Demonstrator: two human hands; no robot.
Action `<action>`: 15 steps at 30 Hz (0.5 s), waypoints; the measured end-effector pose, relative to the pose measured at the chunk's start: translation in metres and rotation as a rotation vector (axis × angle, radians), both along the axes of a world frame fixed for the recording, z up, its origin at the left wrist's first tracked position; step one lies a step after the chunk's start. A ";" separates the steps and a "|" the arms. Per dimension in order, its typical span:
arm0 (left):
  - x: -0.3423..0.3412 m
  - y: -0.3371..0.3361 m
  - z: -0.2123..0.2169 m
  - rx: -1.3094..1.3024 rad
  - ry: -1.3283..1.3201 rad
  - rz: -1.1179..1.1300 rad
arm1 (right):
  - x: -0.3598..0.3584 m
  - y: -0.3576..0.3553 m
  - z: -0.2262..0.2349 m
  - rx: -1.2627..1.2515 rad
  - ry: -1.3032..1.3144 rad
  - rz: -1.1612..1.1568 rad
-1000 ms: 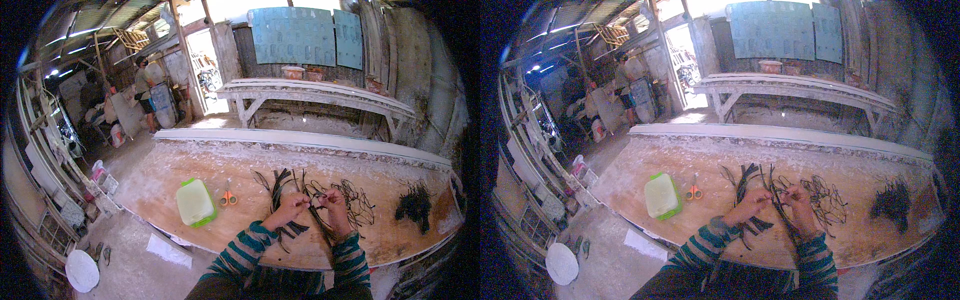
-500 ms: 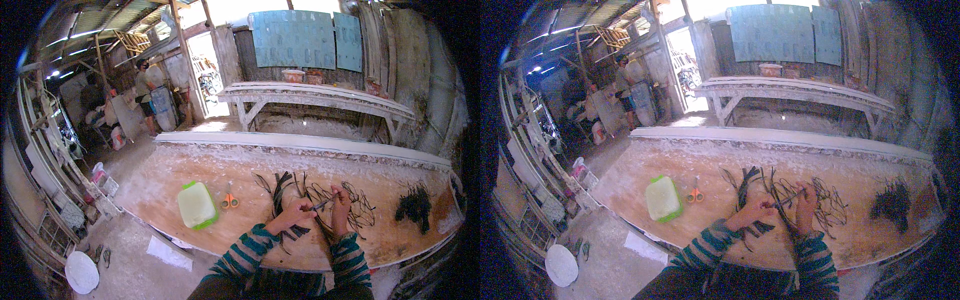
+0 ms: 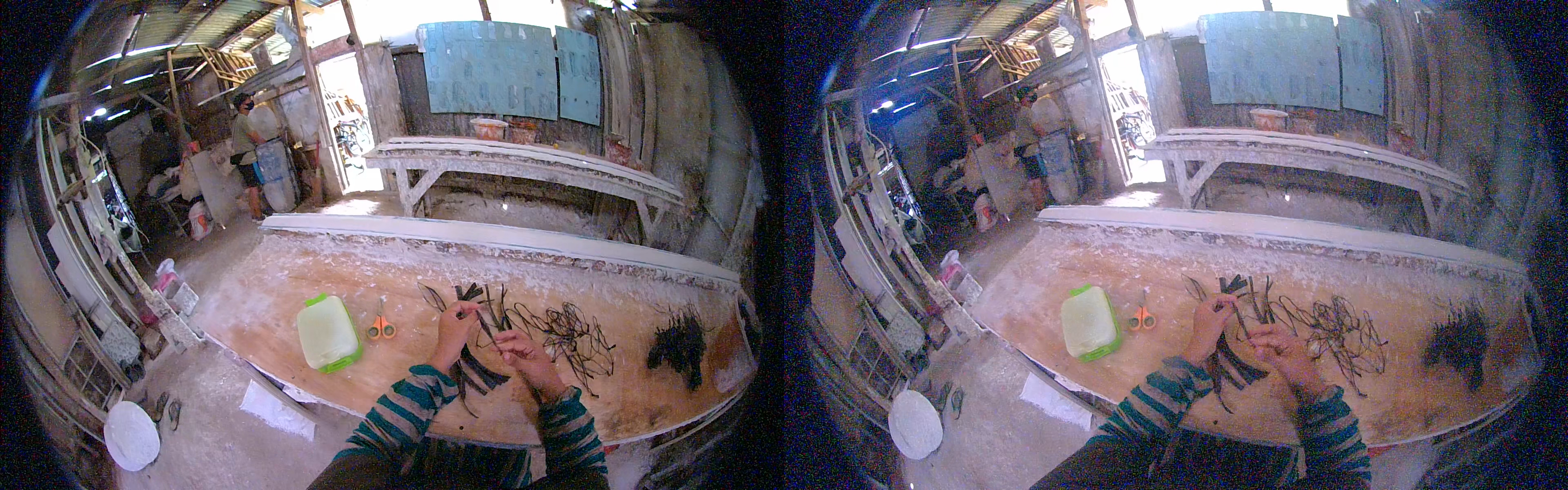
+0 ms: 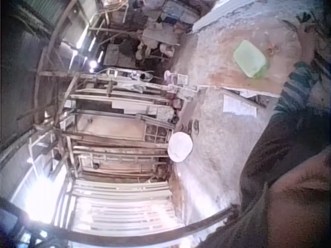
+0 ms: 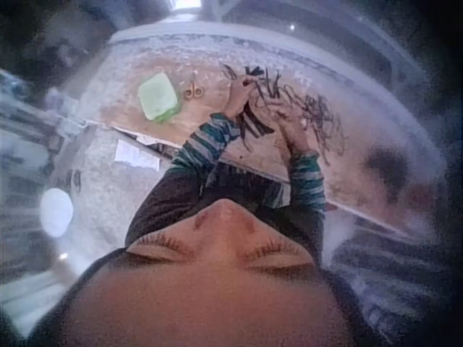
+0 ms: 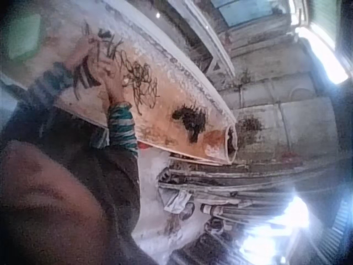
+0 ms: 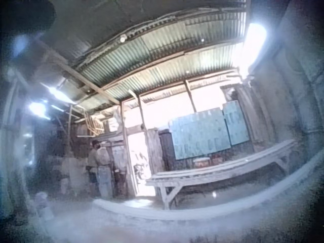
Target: The person uses orange-handled scissors to trim a bundle of dark flexible strips, then places the scissors on a wooden workbench and continues to separate and arrange the strips by hand. A second person works at a nearby bench in the background.
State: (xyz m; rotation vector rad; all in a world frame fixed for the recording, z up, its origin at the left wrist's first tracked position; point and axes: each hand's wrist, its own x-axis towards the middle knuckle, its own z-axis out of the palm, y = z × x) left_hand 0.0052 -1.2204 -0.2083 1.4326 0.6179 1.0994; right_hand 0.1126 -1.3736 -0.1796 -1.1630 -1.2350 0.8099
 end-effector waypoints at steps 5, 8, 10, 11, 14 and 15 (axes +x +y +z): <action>0.004 0.000 -0.004 -0.010 -0.003 -0.048 | 0.005 0.001 -0.011 0.029 -0.021 0.050; 0.002 0.003 -0.011 0.028 0.059 -0.066 | 0.000 -0.002 -0.004 -0.066 0.123 0.001; 0.001 -0.008 0.004 -0.039 0.040 -0.153 | 0.002 -0.006 -0.004 -0.048 0.111 -0.047; 0.001 -0.013 0.009 -0.074 0.031 -0.197 | 0.004 -0.008 -0.004 -0.039 0.105 -0.071; 0.002 -0.010 0.005 0.076 0.069 -0.210 | 0.008 -0.005 0.000 0.017 0.166 -0.020; 0.002 -0.010 0.003 0.058 0.055 -0.226 | 0.007 -0.005 0.002 0.015 0.208 -0.055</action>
